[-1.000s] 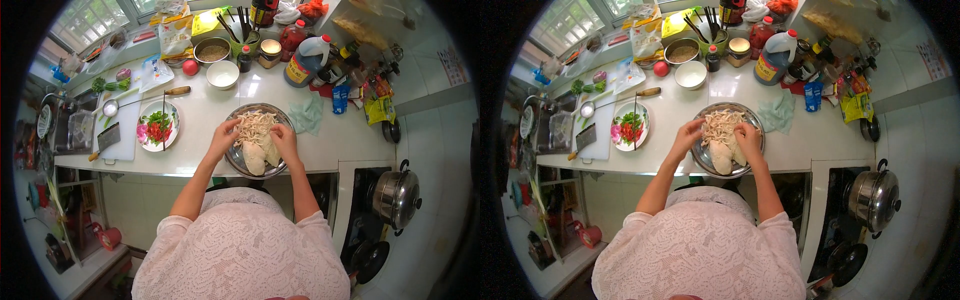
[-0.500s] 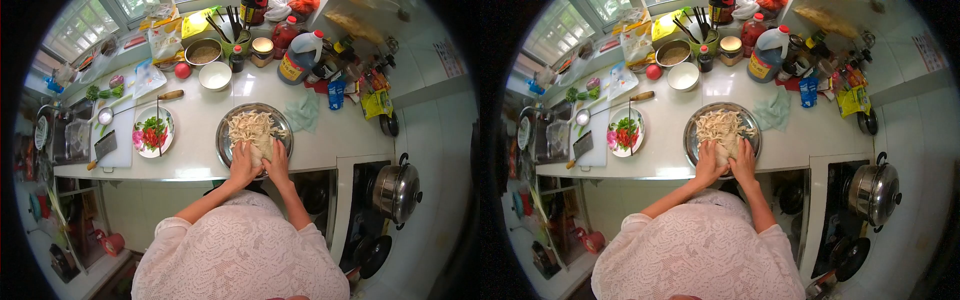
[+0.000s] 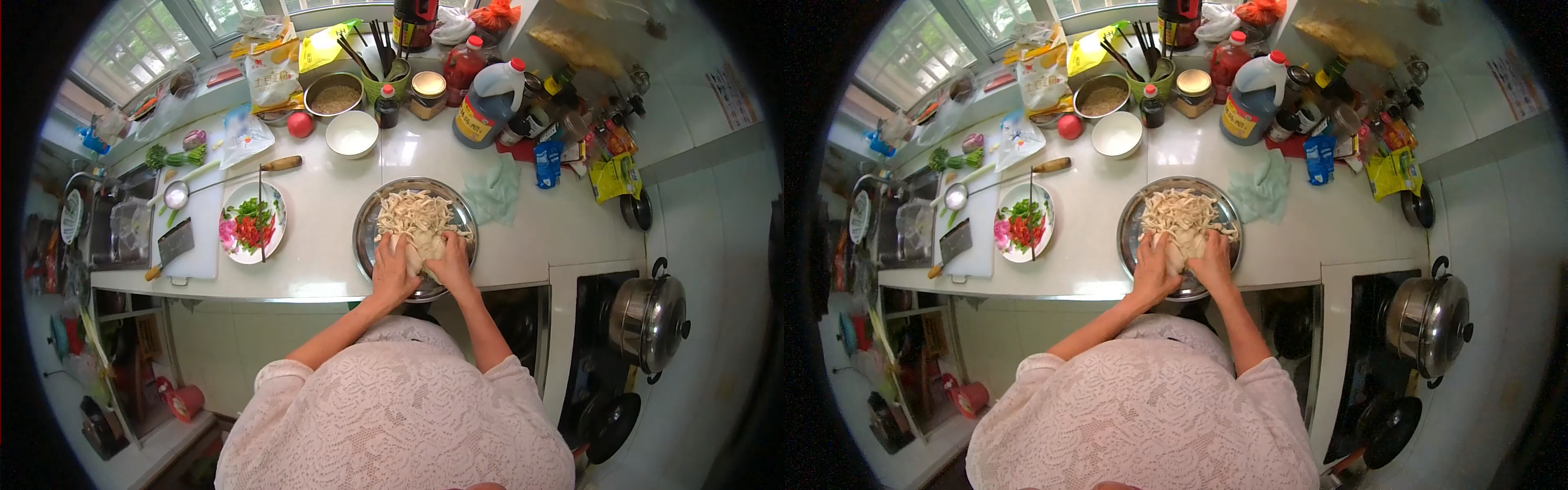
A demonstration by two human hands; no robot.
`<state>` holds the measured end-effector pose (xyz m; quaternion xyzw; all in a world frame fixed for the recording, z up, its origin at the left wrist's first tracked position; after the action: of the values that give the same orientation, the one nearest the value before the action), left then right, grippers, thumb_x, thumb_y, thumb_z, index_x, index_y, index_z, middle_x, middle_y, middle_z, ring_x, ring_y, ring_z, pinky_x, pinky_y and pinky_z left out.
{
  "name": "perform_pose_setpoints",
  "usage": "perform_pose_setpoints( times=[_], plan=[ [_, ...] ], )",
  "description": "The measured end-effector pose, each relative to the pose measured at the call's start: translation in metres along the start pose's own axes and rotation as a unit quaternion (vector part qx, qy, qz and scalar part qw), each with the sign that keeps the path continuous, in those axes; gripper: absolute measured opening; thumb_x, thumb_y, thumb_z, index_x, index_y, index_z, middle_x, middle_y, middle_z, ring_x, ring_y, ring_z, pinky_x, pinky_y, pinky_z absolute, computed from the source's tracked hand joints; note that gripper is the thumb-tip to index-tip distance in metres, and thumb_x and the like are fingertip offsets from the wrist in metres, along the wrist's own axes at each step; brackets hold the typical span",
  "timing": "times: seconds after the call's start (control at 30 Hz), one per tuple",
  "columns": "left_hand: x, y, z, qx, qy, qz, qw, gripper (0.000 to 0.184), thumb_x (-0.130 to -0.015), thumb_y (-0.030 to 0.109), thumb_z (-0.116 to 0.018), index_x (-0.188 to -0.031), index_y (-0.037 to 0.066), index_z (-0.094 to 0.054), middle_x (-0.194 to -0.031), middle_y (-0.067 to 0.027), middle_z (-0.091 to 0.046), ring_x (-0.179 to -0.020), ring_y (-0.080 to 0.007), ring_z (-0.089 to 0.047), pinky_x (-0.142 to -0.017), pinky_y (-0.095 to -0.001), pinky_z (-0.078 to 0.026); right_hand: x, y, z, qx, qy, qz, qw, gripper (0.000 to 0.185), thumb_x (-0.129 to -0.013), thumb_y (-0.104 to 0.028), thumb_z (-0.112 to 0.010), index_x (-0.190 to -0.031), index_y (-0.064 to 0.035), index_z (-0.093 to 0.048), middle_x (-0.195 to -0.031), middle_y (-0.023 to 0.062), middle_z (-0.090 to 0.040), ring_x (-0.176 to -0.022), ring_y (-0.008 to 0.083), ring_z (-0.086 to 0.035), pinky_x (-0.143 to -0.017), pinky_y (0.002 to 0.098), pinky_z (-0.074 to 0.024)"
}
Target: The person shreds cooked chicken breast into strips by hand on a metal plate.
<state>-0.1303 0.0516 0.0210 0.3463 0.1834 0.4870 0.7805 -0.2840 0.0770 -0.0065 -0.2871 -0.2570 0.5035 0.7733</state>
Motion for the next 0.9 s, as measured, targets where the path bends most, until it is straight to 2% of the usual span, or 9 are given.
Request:
perform_pose_setpoints(
  times=[0.2, 0.27, 0.37, 0.47, 0.63, 0.7, 0.73, 0.8, 0.9],
  plan=[
    [-0.006, -0.038, -0.001, 0.02, 0.013, 0.026, 0.999, 0.078, -0.059, 0.012, -0.07, -0.13, 0.001, -0.04, -0.127, -0.0243, -0.039, -0.121, -0.0405, -0.035, -0.101, -0.0448, -0.034, -0.009, 0.008, 0.002, 0.061, 0.022, 0.071, 0.995, 0.051, -0.063, -0.008, -0.071, -0.105, 0.0012, -0.045, -0.11, 0.022, -0.05, -0.101, 0.0329, -0.053, -0.085, 0.0373, -0.0452],
    [-0.008, -0.052, 0.005, 0.035, 0.014, 0.039, 0.999, 0.072, -0.061, 0.012, -0.067, -0.128, 0.001, -0.044, -0.122, -0.0208, -0.047, -0.119, -0.036, -0.041, -0.1, -0.041, -0.036, -0.016, 0.031, -0.007, -0.107, -0.046, -0.029, 0.993, 0.048, -0.063, -0.007, -0.07, -0.104, 0.0011, -0.047, -0.098, 0.0185, -0.058, -0.09, 0.0296, -0.06, -0.08, 0.035, -0.0478],
    [-0.006, -0.06, 0.011, 0.343, -0.025, 0.161, 0.925, 0.057, -0.069, 0.013, -0.06, -0.123, -0.002, -0.049, -0.114, -0.0177, -0.056, -0.104, -0.0258, -0.055, -0.092, -0.0303, -0.042, -0.017, 0.029, 0.002, -0.115, -0.02, -0.037, 0.992, 0.041, -0.064, -0.007, -0.068, -0.1, 0.0012, -0.05, -0.087, 0.0144, -0.063, -0.081, 0.0251, -0.062, -0.074, 0.0332, -0.0492],
    [-0.006, -0.071, 0.016, 0.451, -0.023, 0.215, 0.866, 0.054, -0.072, 0.011, -0.052, -0.124, -0.003, -0.048, -0.114, -0.0145, -0.056, -0.105, -0.0223, -0.053, -0.092, -0.0288, -0.041, -0.011, 0.024, 0.03, -0.034, -0.018, -0.071, 0.997, 0.037, -0.065, -0.01, -0.066, -0.099, -0.0017, -0.053, -0.09, 0.0154, -0.062, -0.086, 0.03, -0.061, -0.076, 0.0361, -0.048],
    [-0.009, -0.08, 0.003, 0.425, -0.028, 0.171, 0.888, 0.059, -0.071, 0.009, -0.054, -0.128, 0.001, -0.045, -0.118, -0.0146, -0.052, -0.107, -0.0234, -0.052, -0.093, -0.031, -0.041, -0.009, 0.038, 0.042, -0.068, -0.042, -0.087, 0.993, 0.039, -0.066, -0.012, -0.067, -0.101, 0.0001, -0.056, -0.092, 0.0164, -0.063, -0.085, 0.0296, -0.062, -0.077, 0.0363, -0.0484],
    [-0.008, -0.062, 0.009, 0.131, 0.013, 0.048, 0.99, 0.068, -0.066, 0.013, -0.064, -0.129, 0.0, -0.041, -0.119, -0.0192, -0.047, -0.113, -0.0329, -0.046, -0.098, -0.0366, -0.037, -0.006, 0.026, 0.033, -0.06, -0.048, -0.035, 0.996, 0.038, -0.069, -0.013, -0.066, -0.103, 0.0008, -0.056, -0.093, 0.0165, -0.063, -0.087, 0.0292, -0.061, -0.076, 0.036, -0.0486],
    [-0.007, -0.059, 0.01, 0.131, 0.014, 0.046, 0.99, 0.068, -0.066, 0.013, -0.064, -0.129, 0.0, -0.041, -0.119, -0.0192, -0.047, -0.113, -0.0329, -0.046, -0.098, -0.0366, -0.037, -0.006, 0.012, 0.03, -0.053, -0.058, 0.02, 0.997, 0.038, -0.071, -0.013, -0.065, -0.105, 0.0014, -0.056, -0.093, 0.0166, -0.063, -0.089, 0.0288, -0.061, -0.076, 0.0357, -0.0488],
    [-0.004, -0.046, 0.008, 0.092, -0.045, -0.018, 0.995, 0.076, -0.062, 0.015, -0.07, -0.13, 0.001, -0.039, -0.121, -0.0219, -0.041, -0.115, -0.0391, -0.041, -0.101, -0.0408, -0.034, -0.002, 0.016, 0.025, -0.109, -0.125, -0.031, 0.986, 0.036, -0.077, -0.015, -0.064, -0.108, 0.002, -0.055, -0.099, 0.0191, -0.061, -0.093, 0.0316, -0.059, -0.079, 0.0377, -0.0479],
    [-0.017, -0.053, 0.014, 0.119, -0.027, 0.026, 0.992, 0.074, -0.066, 0.014, -0.069, -0.131, 0.0, -0.036, -0.123, -0.023, -0.039, -0.115, -0.0372, -0.041, -0.101, -0.0393, -0.034, -0.007, 0.03, 0.034, -0.003, 0.017, -0.02, 1.0, 0.04, -0.081, -0.017, -0.062, -0.115, 0.0017, -0.054, -0.096, 0.018, -0.063, -0.085, 0.0296, -0.062, -0.077, 0.0356, -0.0498]
  ],
)
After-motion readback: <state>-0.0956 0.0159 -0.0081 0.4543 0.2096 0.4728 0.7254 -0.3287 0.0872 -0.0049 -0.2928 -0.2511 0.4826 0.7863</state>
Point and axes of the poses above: each hand's wrist, its own x-axis away from the middle knuckle, its own z-axis out of the back of the hand, y = z × x, the point moved 6 cm from there along -x, towards the middle knuckle
